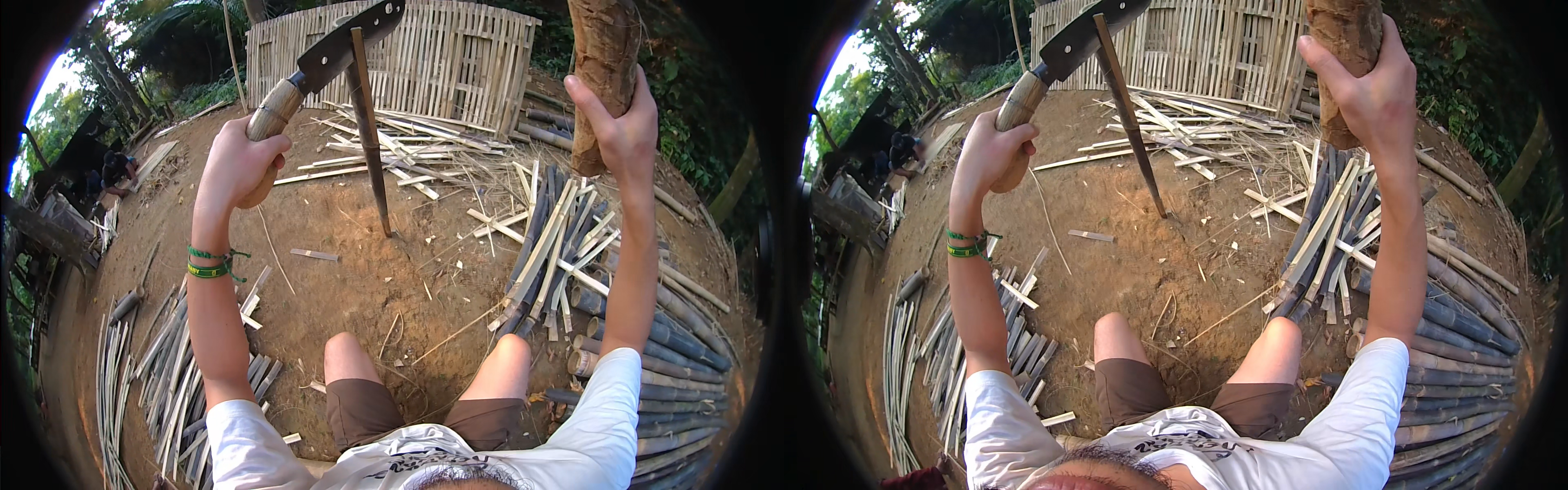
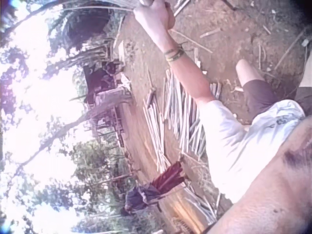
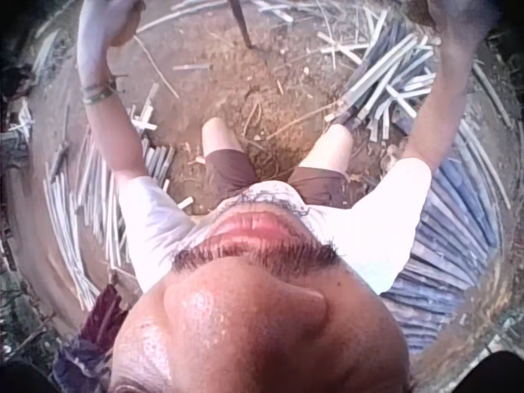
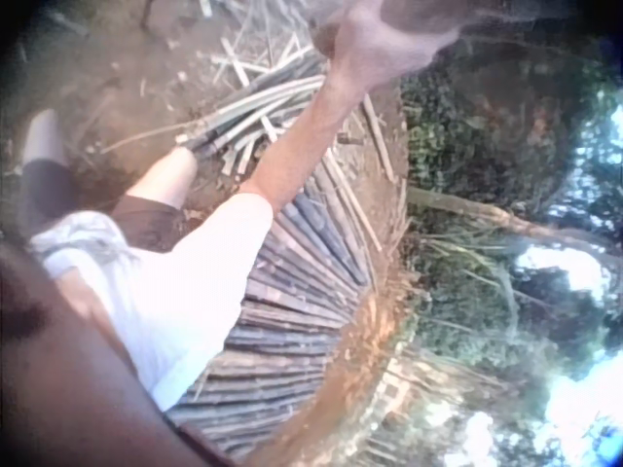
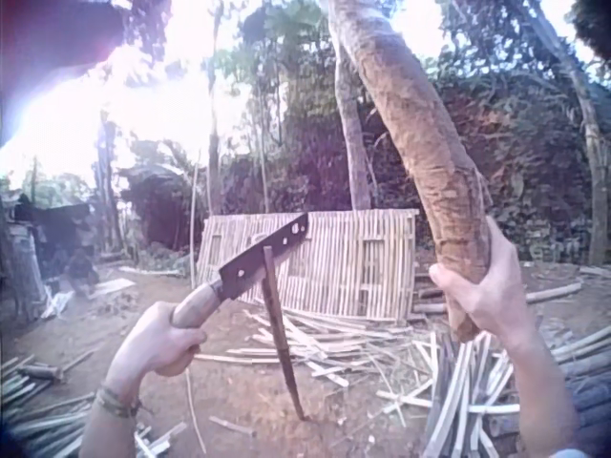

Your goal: The person splits bamboo pieces using a machete and a wooden log as a support, then trims the edges of a split bamboo strip with the blade.

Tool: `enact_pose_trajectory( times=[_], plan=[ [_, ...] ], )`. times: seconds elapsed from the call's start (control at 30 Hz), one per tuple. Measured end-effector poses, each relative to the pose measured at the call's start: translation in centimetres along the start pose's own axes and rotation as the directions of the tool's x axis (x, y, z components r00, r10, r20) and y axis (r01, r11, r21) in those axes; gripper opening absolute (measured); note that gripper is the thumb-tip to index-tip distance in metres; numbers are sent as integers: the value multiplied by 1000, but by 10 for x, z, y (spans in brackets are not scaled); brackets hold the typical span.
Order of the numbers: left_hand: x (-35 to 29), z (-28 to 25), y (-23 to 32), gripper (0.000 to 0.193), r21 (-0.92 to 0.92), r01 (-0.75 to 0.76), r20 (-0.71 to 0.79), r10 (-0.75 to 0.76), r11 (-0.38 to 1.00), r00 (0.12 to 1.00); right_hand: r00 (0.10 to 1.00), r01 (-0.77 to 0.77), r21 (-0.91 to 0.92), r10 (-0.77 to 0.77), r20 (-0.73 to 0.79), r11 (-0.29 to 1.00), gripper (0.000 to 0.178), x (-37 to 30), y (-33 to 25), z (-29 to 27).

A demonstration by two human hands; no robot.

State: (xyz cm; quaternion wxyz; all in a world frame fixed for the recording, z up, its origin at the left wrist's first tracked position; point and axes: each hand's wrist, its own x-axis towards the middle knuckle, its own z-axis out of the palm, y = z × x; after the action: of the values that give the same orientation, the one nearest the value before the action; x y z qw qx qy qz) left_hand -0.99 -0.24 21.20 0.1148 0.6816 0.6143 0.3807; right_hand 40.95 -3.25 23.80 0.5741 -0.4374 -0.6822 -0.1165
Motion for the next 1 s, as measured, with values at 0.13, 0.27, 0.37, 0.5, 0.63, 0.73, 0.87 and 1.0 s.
enact_pose_trajectory(
  times=[0.13,0.27,0.37,0.5,0.63,0.73,0.87,1.0],
  plan=[
    [1,4,-10,26,73,52,-16,-51,996,999,886,-204,-140,244,394,969,71,-78,13,51],
    [3,34,-17,32,229,158,27,-168,961,985,709,-546,96,399,581,832,74,-128,35,60],
    [-3,52,-33,31,209,125,-32,-121,970,992,746,-586,267,381,547,765,75,-120,26,55],
    [-8,56,-39,26,186,122,-58,-113,975,992,985,-172,192,166,46,966,83,-74,3,36],
    [-12,54,-41,24,194,107,-19,-105,975,994,994,-110,367,102,40,924,89,-33,-25,17],
    [-15,57,-37,24,153,136,-17,-135,979,991,999,-46,364,49,2,930,88,-53,-29,39],
    [-18,85,-39,30,179,153,-23,-152,972,988,795,-465,131,347,498,876,97,-191,35,119],
    [-15,104,-68,40,214,226,13,-234,950,972,640,-699,218,460,615,681,94,-185,14,104]
  ],
)
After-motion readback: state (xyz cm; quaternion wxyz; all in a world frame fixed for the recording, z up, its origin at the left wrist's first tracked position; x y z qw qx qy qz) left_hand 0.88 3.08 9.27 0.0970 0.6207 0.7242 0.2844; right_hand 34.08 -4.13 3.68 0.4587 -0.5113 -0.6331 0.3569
